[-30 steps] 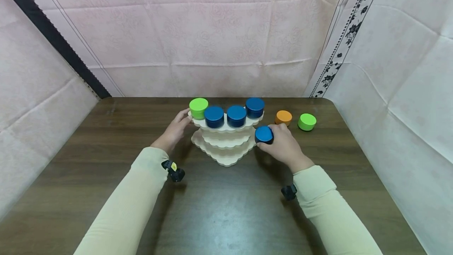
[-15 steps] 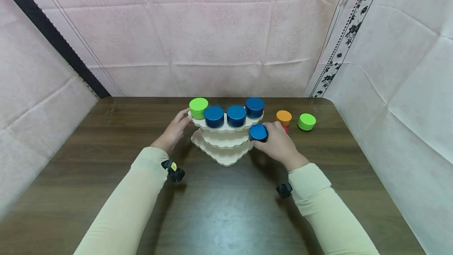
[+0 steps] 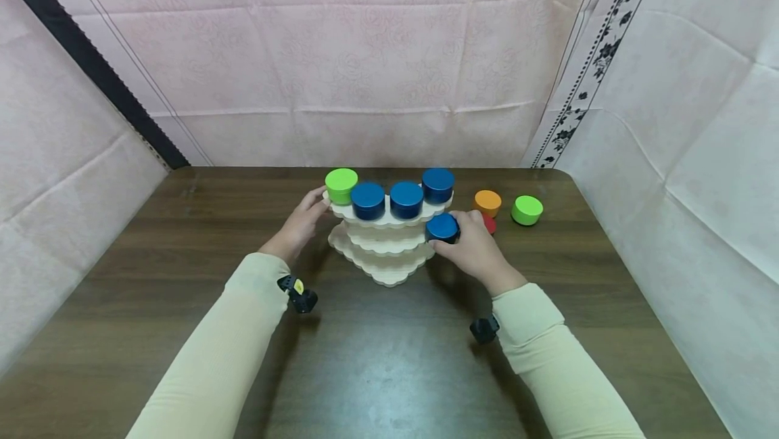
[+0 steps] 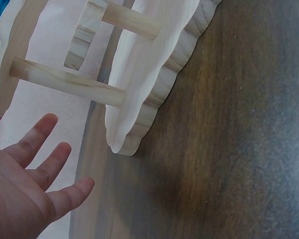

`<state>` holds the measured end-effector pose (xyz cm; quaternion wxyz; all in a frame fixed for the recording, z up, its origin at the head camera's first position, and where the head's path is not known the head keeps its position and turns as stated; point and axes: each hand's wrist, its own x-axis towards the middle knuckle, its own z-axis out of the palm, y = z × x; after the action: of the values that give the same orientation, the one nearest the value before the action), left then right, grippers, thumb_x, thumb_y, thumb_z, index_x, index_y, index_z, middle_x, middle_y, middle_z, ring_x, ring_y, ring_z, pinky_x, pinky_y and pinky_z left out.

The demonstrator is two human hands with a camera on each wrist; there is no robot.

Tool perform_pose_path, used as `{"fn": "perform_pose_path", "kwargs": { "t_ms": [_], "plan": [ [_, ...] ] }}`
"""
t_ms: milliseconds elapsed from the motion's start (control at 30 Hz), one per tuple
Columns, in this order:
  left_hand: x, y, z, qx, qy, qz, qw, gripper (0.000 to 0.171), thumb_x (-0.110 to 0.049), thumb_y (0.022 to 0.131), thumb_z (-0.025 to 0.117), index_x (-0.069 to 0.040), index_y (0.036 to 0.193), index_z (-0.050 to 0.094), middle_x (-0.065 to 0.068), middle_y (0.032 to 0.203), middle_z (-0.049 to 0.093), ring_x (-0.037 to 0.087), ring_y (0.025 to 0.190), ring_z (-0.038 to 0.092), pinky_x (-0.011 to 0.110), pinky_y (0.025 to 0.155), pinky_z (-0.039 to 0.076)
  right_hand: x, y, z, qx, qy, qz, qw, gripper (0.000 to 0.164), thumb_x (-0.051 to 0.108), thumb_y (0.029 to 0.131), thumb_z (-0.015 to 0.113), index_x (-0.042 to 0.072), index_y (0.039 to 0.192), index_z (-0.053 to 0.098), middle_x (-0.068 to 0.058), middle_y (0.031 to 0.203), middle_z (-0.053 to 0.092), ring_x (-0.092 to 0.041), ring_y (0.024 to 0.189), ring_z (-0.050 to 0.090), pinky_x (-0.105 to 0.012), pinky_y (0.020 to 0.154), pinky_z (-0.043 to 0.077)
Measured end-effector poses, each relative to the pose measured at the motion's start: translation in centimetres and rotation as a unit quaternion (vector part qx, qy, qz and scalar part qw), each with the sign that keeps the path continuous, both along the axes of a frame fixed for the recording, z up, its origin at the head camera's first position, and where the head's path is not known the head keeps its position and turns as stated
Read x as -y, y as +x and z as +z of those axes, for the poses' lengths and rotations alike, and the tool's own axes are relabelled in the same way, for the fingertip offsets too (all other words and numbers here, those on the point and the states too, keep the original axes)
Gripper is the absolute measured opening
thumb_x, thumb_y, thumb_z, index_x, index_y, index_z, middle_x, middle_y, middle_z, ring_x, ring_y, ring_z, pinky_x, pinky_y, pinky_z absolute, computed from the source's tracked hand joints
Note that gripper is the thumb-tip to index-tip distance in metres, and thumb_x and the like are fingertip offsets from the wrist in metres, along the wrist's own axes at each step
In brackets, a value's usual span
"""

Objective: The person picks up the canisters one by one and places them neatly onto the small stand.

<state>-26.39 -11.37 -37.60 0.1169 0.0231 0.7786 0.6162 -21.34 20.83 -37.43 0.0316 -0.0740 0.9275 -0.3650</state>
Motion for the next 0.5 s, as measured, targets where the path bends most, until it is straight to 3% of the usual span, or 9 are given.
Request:
{"fn": "perform_pose_path", "kwargs": {
  "t_ms": [333, 500],
  "plan": [
    [0.00, 0.07, -0.07, -0.002, -0.008, 0.004, 1.0000, 0.054, -0.043, 0.102, 0.037, -0.025, 0.153, 0.025, 0.005, 0.157, 0.027, 0.027, 0.143, 0.024, 0.051, 0.115, 0.021, 0.24, 0.03, -0.15, 0.007, -0.020, -0.009, 1.000, 0.074, 0.032, 0.089, 0.070, -0.005, 0.143, 0.035, -0.024, 0.130, 0.035, -0.037, 0.116, 0.035, -0.052, 0.096, 0.044],
    [-0.05, 0.12, -0.06, 0.002, -0.012, 0.003, 0.9999, 0.054, -0.043, 0.102, 0.037, -0.027, 0.152, 0.025, 0.004, 0.157, 0.026, 0.026, 0.144, 0.023, 0.051, 0.115, 0.020, 0.53, -0.20, -0.40, 0.004, -0.029, -0.008, 1.000, 0.074, 0.032, 0.088, 0.071, -0.004, 0.143, 0.036, -0.021, 0.125, 0.038, -0.034, 0.112, 0.035, -0.044, 0.089, 0.045]
  ]
}}
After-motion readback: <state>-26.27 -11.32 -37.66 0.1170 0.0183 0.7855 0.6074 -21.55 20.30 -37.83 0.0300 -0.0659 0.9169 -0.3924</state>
